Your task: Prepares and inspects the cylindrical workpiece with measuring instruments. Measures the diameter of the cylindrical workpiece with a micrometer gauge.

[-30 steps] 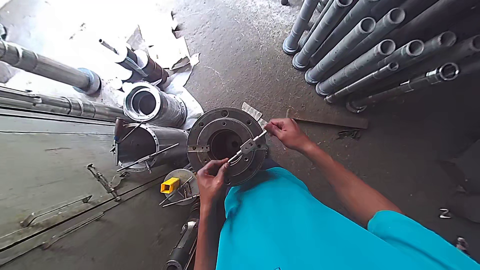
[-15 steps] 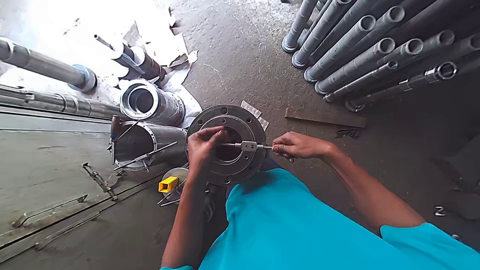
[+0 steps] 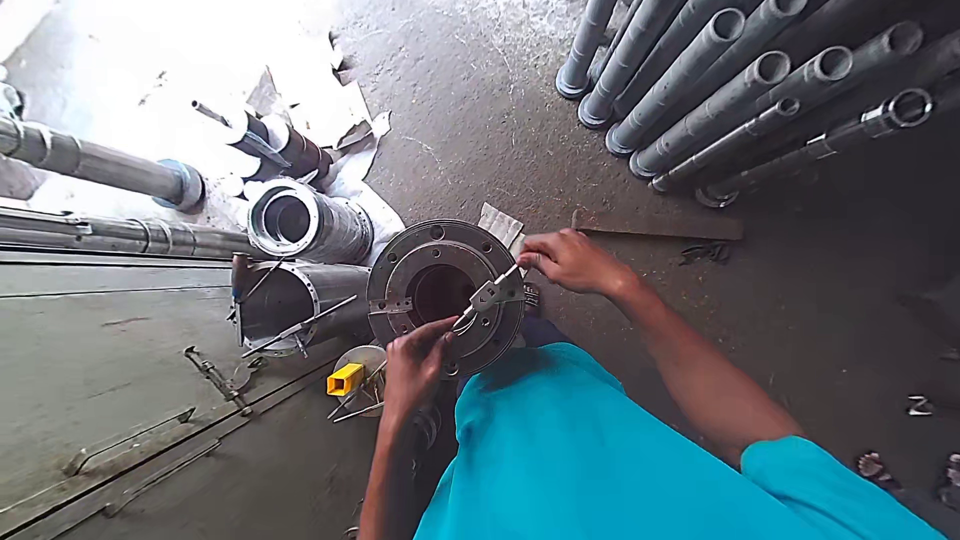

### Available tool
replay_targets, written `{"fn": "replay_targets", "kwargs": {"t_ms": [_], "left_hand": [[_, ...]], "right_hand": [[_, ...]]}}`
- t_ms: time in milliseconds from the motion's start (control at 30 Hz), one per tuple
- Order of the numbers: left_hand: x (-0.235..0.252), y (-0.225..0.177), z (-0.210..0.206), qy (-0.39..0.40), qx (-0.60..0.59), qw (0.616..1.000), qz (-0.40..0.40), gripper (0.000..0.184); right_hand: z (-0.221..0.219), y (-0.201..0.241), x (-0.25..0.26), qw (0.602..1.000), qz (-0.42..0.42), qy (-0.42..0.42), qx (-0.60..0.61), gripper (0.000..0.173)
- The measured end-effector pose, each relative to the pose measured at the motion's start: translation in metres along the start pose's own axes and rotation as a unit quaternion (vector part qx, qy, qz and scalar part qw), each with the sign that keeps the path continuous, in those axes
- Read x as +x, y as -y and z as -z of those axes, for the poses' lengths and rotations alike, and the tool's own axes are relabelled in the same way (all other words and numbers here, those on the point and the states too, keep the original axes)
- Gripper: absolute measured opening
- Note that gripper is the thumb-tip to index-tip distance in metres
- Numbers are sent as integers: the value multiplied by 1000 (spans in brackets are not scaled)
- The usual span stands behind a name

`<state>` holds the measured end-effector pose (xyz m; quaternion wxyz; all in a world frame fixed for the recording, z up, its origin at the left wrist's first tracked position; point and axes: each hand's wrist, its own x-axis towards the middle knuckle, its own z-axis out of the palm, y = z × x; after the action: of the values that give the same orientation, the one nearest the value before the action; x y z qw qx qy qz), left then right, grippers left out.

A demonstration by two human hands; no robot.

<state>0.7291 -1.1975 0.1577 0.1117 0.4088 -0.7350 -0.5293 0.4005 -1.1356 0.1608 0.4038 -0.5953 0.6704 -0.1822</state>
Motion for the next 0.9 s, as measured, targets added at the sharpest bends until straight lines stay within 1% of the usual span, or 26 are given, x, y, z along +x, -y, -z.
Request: {"fn": "replay_targets", "kwargs": {"t_ms": [67, 133, 167, 233, 300, 367, 400, 433, 467, 500, 567, 600, 633, 667, 700, 733, 767, 800, 833, 867, 900], "left_hand": [[-16, -8, -22, -70, -99, 992, 48, 18], [-18, -13, -36, -161, -212, 960, 82, 15], [-13, -12, -38, -192, -253, 944, 87, 15], [9, -2, -31, -212, -282, 934, 64, 20], [39, -3, -19, -178, -279, 942, 47, 24], [68, -21, -11, -107, -254, 960, 49, 25], [84, -34, -9, -64, -221, 972, 44, 26], [99, -45, -10, -16, -164, 986, 34, 26], [117, -54, -14, 37, -96, 995, 21, 25], [131, -68, -21, 98, -26, 995, 12, 25], [144, -94, -40, 213, 93, 972, -28, 24], [143, -100, -46, 248, 133, 958, -61, 25], [136, -101, -48, 261, 152, 949, -90, 29], [123, -99, -43, 245, 151, 950, -118, 37], [104, -93, -32, 212, 136, 958, -134, 43], [86, -85, -21, 169, 130, 968, -135, 45], [75, -71, -10, 120, 127, 975, -135, 43], [62, -53, 1, 74, 119, 982, -129, 39], [43, -34, 9, 38, 113, 987, -108, 37], [22, -17, 15, 21, 91, 993, -73, 38], [3, -4, 17, 17, 47, 998, -32, 42]], "right_hand": [[9, 4, 17, 999, 11, 11, -35, 32], [18, 6, 18, 997, 12, 55, -57, 32], [21, 6, 13, 995, 14, 86, -56, 32], [23, 6, -4, 986, 9, 169, -6, 31], [5, 6, -22, 968, 5, 236, 82, 31], [-25, 15, -35, 943, -33, 274, 187, 34], [-43, 22, -38, 927, -53, 283, 239, 35], [-64, 31, -40, 913, -67, 280, 291, 37], [-85, 44, -39, 901, -80, 260, 338, 38], [-103, 60, -35, 892, -100, 224, 381, 39], [-132, 97, -20, 865, -139, 134, 463, 38], [-139, 111, -11, 846, -155, 98, 501, 37], [-140, 119, -6, 833, -172, 91, 518, 36], [-136, 118, -4, 838, -168, 110, 508, 37], [-129, 111, -9, 860, -139, 153, 466, 38], [-120, 100, -15, 894, -92, 185, 398, 37], [-105, 87, -20, 932, -30, 175, 315, 33], [-90, 76, -25, 963, 39, 104, 246, 27], [-77, 66, -28, 978, 101, -2, 184, 23], [-62, 57, -24, 976, 145, -108, 122, 19], [-45, 48, -15, 969, 159, -177, 62, 19]]}}
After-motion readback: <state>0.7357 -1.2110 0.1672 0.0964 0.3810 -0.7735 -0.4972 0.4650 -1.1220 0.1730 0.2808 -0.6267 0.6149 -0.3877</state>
